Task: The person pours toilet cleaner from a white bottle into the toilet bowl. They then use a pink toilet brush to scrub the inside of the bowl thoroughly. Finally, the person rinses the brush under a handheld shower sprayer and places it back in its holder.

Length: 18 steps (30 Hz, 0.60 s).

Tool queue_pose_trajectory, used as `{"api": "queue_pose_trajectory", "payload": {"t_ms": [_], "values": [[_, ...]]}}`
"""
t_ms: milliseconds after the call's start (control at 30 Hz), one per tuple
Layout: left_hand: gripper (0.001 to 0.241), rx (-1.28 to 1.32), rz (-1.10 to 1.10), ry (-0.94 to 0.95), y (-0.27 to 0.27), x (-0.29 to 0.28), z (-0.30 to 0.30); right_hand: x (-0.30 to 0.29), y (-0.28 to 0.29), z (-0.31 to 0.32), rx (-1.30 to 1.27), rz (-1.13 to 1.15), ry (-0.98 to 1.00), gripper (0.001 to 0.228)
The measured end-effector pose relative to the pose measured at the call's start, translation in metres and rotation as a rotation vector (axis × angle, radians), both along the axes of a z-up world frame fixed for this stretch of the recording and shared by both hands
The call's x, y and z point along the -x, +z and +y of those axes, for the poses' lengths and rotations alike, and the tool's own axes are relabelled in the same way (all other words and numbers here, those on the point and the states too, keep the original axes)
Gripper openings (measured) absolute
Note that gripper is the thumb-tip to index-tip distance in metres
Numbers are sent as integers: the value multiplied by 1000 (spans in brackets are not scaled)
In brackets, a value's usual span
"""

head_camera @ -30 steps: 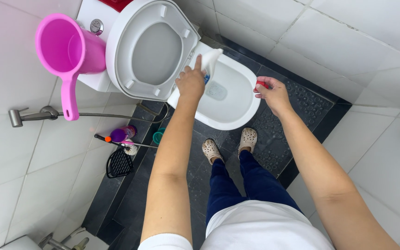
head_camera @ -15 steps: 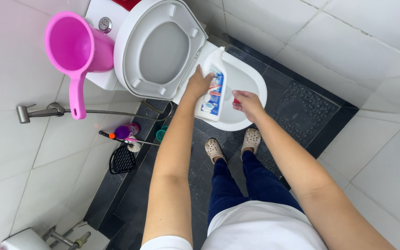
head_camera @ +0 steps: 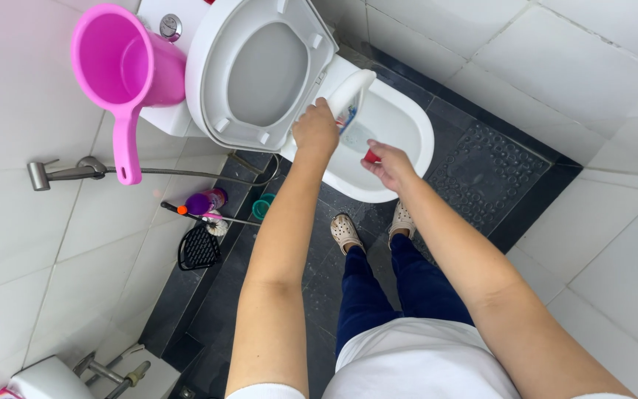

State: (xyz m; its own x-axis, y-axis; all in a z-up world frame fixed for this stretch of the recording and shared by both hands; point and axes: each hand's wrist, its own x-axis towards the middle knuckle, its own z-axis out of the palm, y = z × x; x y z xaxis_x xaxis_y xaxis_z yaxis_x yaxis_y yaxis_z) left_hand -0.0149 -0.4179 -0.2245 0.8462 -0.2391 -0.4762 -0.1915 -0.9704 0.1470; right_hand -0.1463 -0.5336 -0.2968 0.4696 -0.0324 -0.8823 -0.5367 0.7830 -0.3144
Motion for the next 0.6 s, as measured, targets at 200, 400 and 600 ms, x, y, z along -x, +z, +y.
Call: {"api": "queue_pose_trajectory", "payload": {"t_ms": [200, 400, 600], "values": [[42, -87, -133, -229, 5, -2, 3, 14, 6, -51, 70, 50, -270, 40], [43, -6, -164, -285, 15, 9, -15, 36, -15, -83, 96, 13, -446, 37], [37, -47, -214, -384, 4, 24, -30, 68, -28, -100, 140, 19, -505, 38]]}}
